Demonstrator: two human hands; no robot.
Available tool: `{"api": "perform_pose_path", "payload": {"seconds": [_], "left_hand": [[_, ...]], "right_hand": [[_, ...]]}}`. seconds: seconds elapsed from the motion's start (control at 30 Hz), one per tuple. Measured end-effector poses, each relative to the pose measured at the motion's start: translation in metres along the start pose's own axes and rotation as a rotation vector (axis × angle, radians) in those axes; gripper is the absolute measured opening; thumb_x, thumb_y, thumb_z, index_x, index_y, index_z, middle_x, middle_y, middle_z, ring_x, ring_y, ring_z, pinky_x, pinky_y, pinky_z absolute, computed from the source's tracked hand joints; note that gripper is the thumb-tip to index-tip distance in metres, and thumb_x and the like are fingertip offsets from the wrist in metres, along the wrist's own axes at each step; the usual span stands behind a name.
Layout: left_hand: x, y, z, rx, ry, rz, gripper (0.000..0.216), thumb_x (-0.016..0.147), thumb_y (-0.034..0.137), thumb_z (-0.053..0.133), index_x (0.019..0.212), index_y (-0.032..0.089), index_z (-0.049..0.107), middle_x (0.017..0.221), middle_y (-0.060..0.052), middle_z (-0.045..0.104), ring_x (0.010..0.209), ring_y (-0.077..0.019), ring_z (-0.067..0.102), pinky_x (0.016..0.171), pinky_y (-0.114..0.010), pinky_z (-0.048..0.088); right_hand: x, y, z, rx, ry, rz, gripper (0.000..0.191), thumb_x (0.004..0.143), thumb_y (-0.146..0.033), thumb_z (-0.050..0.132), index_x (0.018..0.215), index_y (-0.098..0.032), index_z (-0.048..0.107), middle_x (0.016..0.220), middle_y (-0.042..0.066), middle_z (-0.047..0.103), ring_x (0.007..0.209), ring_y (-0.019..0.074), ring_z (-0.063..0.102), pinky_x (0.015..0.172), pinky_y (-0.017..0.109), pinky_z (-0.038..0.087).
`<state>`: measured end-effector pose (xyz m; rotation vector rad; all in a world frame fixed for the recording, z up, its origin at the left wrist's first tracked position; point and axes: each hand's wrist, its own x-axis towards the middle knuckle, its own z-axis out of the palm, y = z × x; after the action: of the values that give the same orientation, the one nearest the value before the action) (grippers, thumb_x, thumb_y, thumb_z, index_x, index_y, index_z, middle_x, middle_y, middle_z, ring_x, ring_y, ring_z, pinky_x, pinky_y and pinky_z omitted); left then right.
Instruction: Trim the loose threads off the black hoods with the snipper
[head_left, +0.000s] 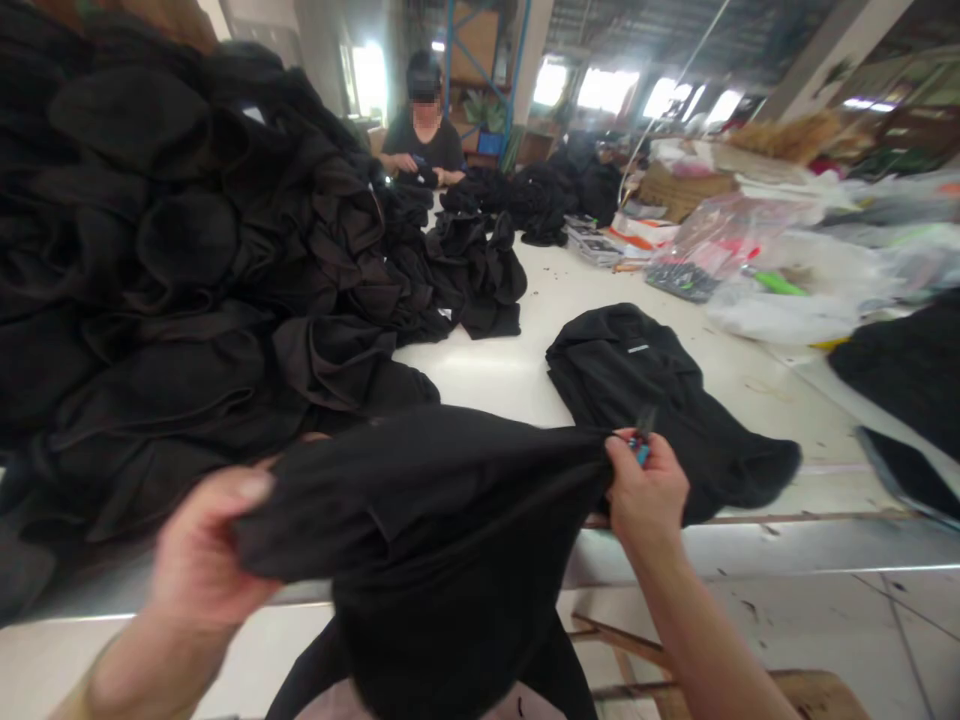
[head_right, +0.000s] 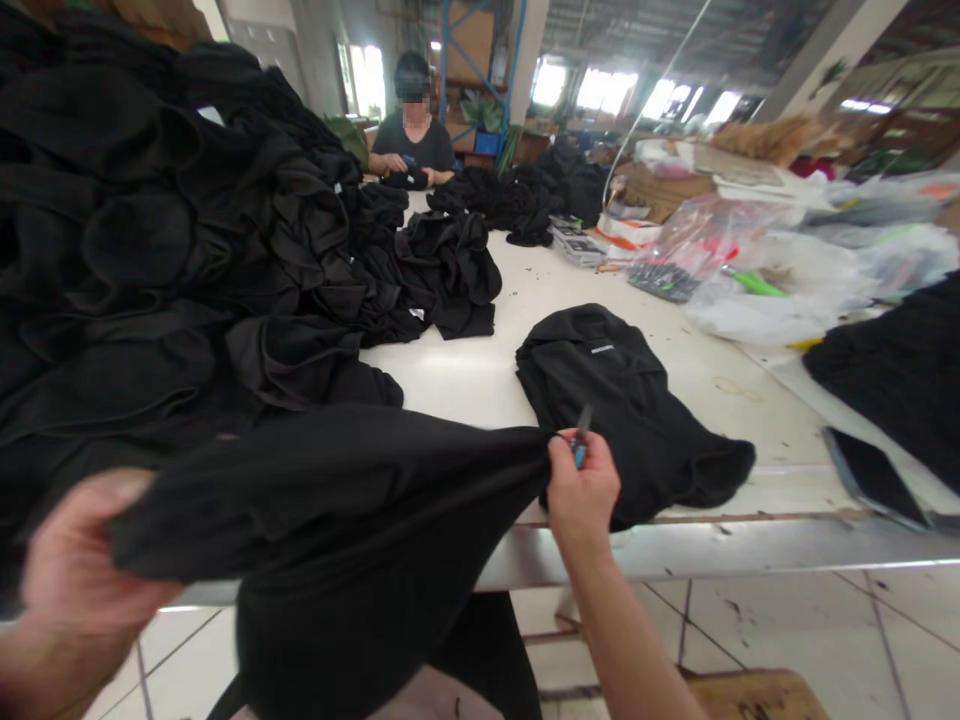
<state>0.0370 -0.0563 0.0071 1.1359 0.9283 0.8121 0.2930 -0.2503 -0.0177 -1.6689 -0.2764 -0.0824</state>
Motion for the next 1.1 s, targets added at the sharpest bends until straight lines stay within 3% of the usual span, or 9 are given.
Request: {"api": "perform_pose_path", "payload": {"seconds": [0.1,0.2,0.3,0.4,0.47,0.67,0.8,0.93,1.1], "left_hand": [[0.016,0.001,-0.008,0.162,0.047,0.094,0.052,0.071,0.048,0.056,0.115,0.02,0.054,0.112,-0.007,0.06,0.107,-0.0323,0.052,0.09,-0.05,0.043],[0.005,-0.019,-0.003,0.64,0.061,0.427,0.065,0.07,0.039,0.062,0.128,0.022,0.041,0.133,-0.01,0.042,0.12,-0.0312,0.04,0.099,-0.049,0.034],[-0.031,-0.049,0.007,0.934,-0.41,0.74,0.066,0.067,0.031,0.067,0.128,0.026,0.04,0.137,-0.01,0.037,0.126,-0.0297,0.032,0.104,-0.045,0.028],[-0.058,-0.07,0.014,1.023,-0.873,0.807,0.048,0.07,0.015,0.062,0.115,0.028,0.053,0.138,-0.006,0.038,0.127,-0.0284,0.032,0.104,-0.046,0.025],[-0.06,-0.071,0.015,0.954,-0.89,0.762,0.035,0.072,0.005,0.054,0.098,0.027,0.061,0.133,-0.004,0.046,0.125,-0.026,0.036,0.105,-0.045,0.024],[-0.027,-0.021,0.018,0.054,-0.223,0.103,0.01,0.076,0.024,0.06,0.069,0.019,0.055,0.089,0.0,0.065,0.082,-0.0154,0.058,0.073,-0.023,0.045],[-0.018,-0.007,0.03,-0.256,-0.278,-0.219,0.017,0.067,0.018,0.069,0.066,0.017,0.052,0.061,0.005,0.057,0.06,-0.0081,0.055,0.058,-0.016,0.043],[-0.021,-0.012,0.039,-0.329,-0.296,-0.296,0.022,0.07,0.019,0.067,0.09,0.02,0.059,0.078,0.002,0.064,0.073,-0.0104,0.06,0.069,-0.018,0.046],[-0.022,-0.01,0.042,-0.343,-0.367,-0.356,0.032,0.077,0.026,0.062,0.108,0.02,0.059,0.1,-0.005,0.066,0.095,-0.0173,0.06,0.083,-0.023,0.046]], "right_hand": [[0.012,0.008,-0.007,0.192,0.026,0.188,0.03,0.06,-0.028,0.068,0.086,-0.019,0.059,0.06,-0.006,0.052,0.049,0.008,0.049,0.048,0.02,0.041],[-0.006,0.005,-0.003,0.195,-0.241,0.379,0.035,0.059,-0.03,0.065,0.09,-0.015,0.058,0.049,-0.006,0.052,0.035,0.0074,0.044,0.033,0.017,0.03],[-0.021,0.004,-0.001,0.078,-0.472,0.417,0.036,0.062,-0.026,0.057,0.095,-0.014,0.055,0.043,-0.005,0.053,0.028,0.0072,0.04,0.029,0.016,0.022],[-0.02,0.002,-0.008,-0.119,-0.486,0.256,0.032,0.062,-0.023,0.057,0.093,-0.016,0.056,0.051,-0.005,0.056,0.041,0.0116,0.055,0.04,0.02,0.038],[-0.015,-0.003,-0.017,-0.223,-0.468,0.159,0.024,0.064,-0.028,0.06,0.086,-0.017,0.057,0.052,-0.004,0.056,0.047,0.013,0.058,0.048,0.022,0.043],[-0.014,-0.018,-0.043,-0.291,-0.64,0.185,0.028,0.069,-0.044,0.061,0.063,-0.019,0.05,0.04,-0.008,0.038,0.035,0.0077,0.034,0.035,0.021,0.026],[-0.024,-0.012,-0.044,-0.558,-0.828,-0.032,0.025,0.07,-0.043,0.059,0.065,-0.019,0.058,0.049,-0.004,0.049,0.047,0.0118,0.046,0.045,0.023,0.036],[-0.035,-0.023,-0.034,-0.51,-0.663,-0.15,0.037,0.083,-0.047,0.041,0.095,-0.018,0.059,0.062,0.0,0.06,0.056,0.015,0.055,0.052,0.024,0.043],[-0.059,-0.046,-0.006,-0.457,-0.842,-0.399,0.031,0.087,-0.036,0.039,0.107,-0.018,0.054,0.094,0.006,0.065,0.081,0.0177,0.061,0.071,0.027,0.048]]}}
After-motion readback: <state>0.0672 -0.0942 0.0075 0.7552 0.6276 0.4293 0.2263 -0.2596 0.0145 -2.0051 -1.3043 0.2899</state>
